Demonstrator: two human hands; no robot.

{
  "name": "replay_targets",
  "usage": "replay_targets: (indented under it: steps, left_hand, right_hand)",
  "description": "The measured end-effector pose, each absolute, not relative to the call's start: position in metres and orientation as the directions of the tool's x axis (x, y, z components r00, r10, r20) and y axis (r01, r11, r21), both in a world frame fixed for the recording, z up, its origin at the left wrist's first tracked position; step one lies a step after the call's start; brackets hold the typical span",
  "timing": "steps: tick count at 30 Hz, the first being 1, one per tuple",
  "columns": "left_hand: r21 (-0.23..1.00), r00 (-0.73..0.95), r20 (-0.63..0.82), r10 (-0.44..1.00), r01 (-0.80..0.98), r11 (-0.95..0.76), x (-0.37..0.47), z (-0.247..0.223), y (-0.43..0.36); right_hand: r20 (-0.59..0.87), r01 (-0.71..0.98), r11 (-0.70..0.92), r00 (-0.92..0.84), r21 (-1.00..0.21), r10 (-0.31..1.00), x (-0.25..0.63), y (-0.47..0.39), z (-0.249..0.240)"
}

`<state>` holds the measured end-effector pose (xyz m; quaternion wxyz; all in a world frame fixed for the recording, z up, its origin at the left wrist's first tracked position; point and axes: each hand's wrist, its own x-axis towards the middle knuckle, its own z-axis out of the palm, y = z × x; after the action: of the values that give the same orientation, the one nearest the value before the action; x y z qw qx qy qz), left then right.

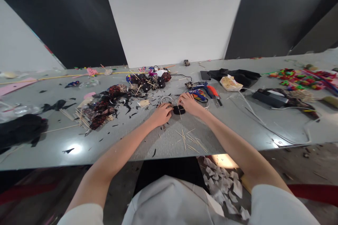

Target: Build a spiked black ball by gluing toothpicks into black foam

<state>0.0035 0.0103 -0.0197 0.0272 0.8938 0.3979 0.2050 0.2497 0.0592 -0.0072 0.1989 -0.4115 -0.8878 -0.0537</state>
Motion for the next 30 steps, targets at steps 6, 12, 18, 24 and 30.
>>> replay_targets:
  steps: [6,12,18,24,30]
  left_hand:
    - [0.214,0.605,0.335,0.722,0.698,-0.683,0.002,-0.023,0.012]
    - [0.212,0.599,0.346,0.722,0.700,-0.682,0.002,-0.025,0.013]
    - [0.202,0.597,0.348,0.723,0.705,-0.680,0.003,-0.024,0.012]
    - [0.209,0.594,0.357,0.721,0.701,-0.682,0.004,-0.021,0.010]
    - [0.218,0.590,0.346,0.730,0.706,-0.674,0.004,-0.019,0.009]
  right_hand:
    - [0.406,0.784,0.612,-0.527,-0.108,0.747,0.252,0.059,-0.002]
    - [0.330,0.670,0.730,-0.665,-0.133,0.670,0.253,0.056,0.005]
    - [0.286,0.589,0.785,-0.731,-0.192,0.619,0.255,0.053,0.007]
    - [0.274,0.621,0.766,-0.717,-0.167,0.641,0.254,0.056,0.000]
    - [0.292,0.620,0.769,-0.714,-0.158,0.636,0.249,0.052,0.000]
